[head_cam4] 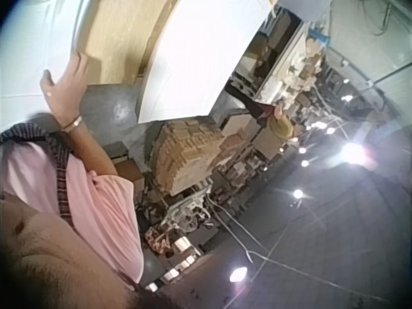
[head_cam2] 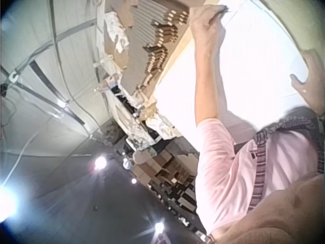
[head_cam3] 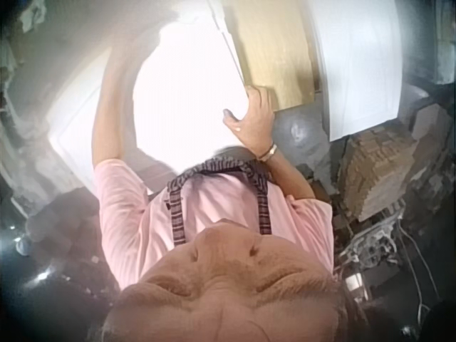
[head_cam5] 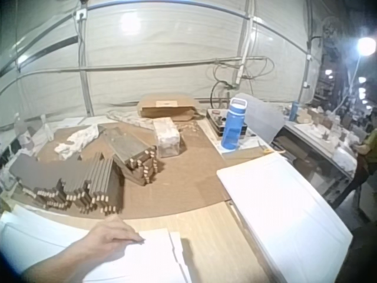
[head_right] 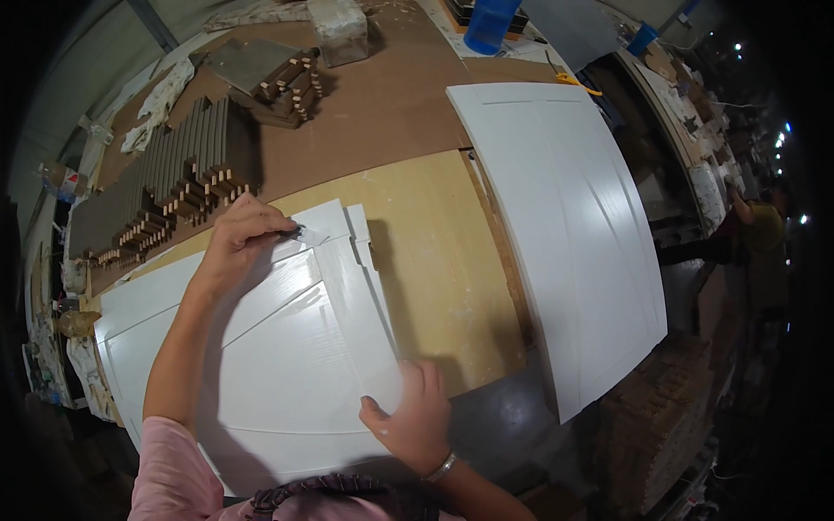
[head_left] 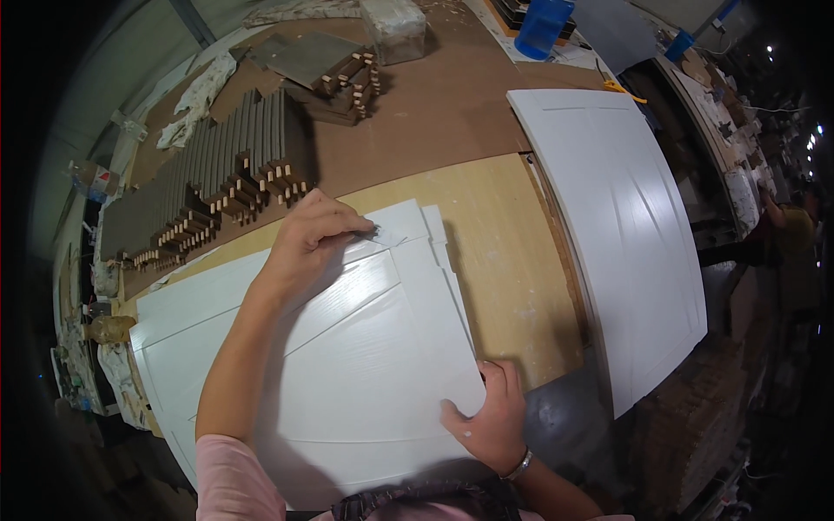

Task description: The person scrapes excess material from the edges and grooves of a white cabinet door panel using a utility knife, wipes the surface with a cloth, and applies a substance from a bottle to clean and finish the panel.

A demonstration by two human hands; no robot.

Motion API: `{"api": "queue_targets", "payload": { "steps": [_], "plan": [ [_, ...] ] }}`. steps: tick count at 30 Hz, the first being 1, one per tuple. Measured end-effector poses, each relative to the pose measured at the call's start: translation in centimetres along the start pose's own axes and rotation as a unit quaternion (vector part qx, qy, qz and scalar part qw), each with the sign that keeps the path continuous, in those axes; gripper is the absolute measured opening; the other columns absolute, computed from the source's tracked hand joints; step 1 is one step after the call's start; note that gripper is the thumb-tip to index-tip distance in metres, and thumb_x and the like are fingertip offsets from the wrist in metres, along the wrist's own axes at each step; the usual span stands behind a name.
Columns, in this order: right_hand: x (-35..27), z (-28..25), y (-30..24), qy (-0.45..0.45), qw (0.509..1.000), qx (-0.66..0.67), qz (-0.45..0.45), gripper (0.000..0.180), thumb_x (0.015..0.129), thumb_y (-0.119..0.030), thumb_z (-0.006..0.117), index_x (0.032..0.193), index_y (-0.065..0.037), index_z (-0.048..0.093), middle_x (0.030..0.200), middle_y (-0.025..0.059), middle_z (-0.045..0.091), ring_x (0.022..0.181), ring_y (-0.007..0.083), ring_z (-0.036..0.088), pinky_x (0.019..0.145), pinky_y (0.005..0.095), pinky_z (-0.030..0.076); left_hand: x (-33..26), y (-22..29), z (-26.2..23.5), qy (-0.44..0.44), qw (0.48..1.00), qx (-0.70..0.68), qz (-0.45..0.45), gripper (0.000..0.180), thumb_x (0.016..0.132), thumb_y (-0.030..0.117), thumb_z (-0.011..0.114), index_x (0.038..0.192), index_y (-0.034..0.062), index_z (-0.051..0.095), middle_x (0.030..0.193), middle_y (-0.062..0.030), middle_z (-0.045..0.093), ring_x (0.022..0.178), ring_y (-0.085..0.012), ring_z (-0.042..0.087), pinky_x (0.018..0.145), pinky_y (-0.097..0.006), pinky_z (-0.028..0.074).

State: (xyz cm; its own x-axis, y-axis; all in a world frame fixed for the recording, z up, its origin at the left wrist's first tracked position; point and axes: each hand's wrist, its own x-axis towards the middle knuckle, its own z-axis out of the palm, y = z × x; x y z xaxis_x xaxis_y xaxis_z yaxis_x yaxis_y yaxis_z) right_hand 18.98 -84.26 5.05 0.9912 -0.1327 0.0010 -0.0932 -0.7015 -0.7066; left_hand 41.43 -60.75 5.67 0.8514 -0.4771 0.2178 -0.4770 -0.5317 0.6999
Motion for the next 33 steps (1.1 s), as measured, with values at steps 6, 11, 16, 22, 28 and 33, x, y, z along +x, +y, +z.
{"api": "queue_targets", "payload": {
  "steps": [6, 11, 16, 22, 28, 33],
  "plan": [
    [0.0, 0.0, -0.1, -0.007, 1.000, 0.002, 0.012, 0.059, 0.063, -0.015, 0.081, 0.113, 0.003, 0.055, 0.105, 0.0185, 0.055, 0.092, 0.0373, 0.058, 0.079, 0.0432, 0.051, 0.1, -0.4, 0.3, -0.015, 0.999, -0.043, -0.021, 0.027, 0.077, -0.009, 0.070, 0.101, 0.0033, 0.077, 0.092, -0.0046, 0.069, 0.091, -0.0209, 0.056, 0.081, -0.032, 0.049],
    [0.1, 0.0, -0.1, -0.008, 1.000, -0.002, 0.012, 0.058, 0.063, -0.015, 0.081, 0.112, 0.003, 0.055, 0.105, 0.0181, 0.055, 0.093, 0.0372, 0.057, 0.079, 0.0432, 0.051, 0.3, -0.3, 0.4, -0.012, 0.996, -0.058, -0.060, 0.028, 0.078, -0.011, 0.069, 0.101, 0.0030, 0.077, 0.091, -0.0049, 0.068, 0.091, -0.0209, 0.057, 0.082, -0.032, 0.048],
    [0.1, 0.1, 0.0, -0.009, 1.000, -0.002, 0.011, 0.058, 0.063, -0.015, 0.081, 0.112, 0.002, 0.055, 0.105, 0.0180, 0.055, 0.094, 0.0374, 0.057, 0.080, 0.0433, 0.050, -0.5, -0.9, 0.0, -0.022, 0.999, -0.037, -0.028, 0.033, 0.075, -0.019, 0.065, 0.101, -0.0003, 0.076, 0.093, -0.0069, 0.067, 0.093, -0.0216, 0.059, 0.081, -0.030, 0.049],
    [0.1, 0.1, -0.1, -0.008, 1.000, 0.000, 0.009, 0.058, 0.064, -0.015, 0.081, 0.111, 0.003, 0.054, 0.106, 0.0185, 0.054, 0.094, 0.0372, 0.056, 0.082, 0.0433, 0.049, -1.4, -0.7, 0.1, -0.006, 0.998, -0.058, -0.026, 0.029, 0.077, -0.013, 0.067, 0.099, 0.0022, 0.077, 0.091, -0.0051, 0.067, 0.091, -0.0222, 0.055, 0.081, -0.032, 0.047],
    [0.0, 0.2, -0.1, -0.018, 0.999, 0.010, 0.028, 0.059, 0.066, -0.021, 0.079, 0.116, -0.003, 0.054, 0.110, 0.0171, 0.054, 0.101, 0.0397, 0.055, 0.081, 0.0481, 0.050, -2.0, -0.3, 0.7, 0.047, 0.998, -0.041, -0.030, 0.028, 0.078, -0.014, 0.066, 0.099, 0.0017, 0.075, 0.091, -0.0040, 0.067, 0.092, -0.0223, 0.055, 0.080, -0.032, 0.046],
    [0.0, 0.2, 0.0, -0.008, 1.000, 0.012, 0.015, 0.060, 0.065, -0.020, 0.080, 0.116, -0.001, 0.054, 0.110, 0.0176, 0.054, 0.100, 0.0397, 0.054, 0.081, 0.0474, 0.050, -2.6, 1.4, 1.5, 0.116, 0.985, -0.096, -0.090, 0.030, 0.084, -0.011, 0.063, 0.110, 0.0011, 0.071, 0.091, -0.0093, 0.064, 0.084, -0.0216, 0.055, 0.077, -0.031, 0.046]
  ]
}}
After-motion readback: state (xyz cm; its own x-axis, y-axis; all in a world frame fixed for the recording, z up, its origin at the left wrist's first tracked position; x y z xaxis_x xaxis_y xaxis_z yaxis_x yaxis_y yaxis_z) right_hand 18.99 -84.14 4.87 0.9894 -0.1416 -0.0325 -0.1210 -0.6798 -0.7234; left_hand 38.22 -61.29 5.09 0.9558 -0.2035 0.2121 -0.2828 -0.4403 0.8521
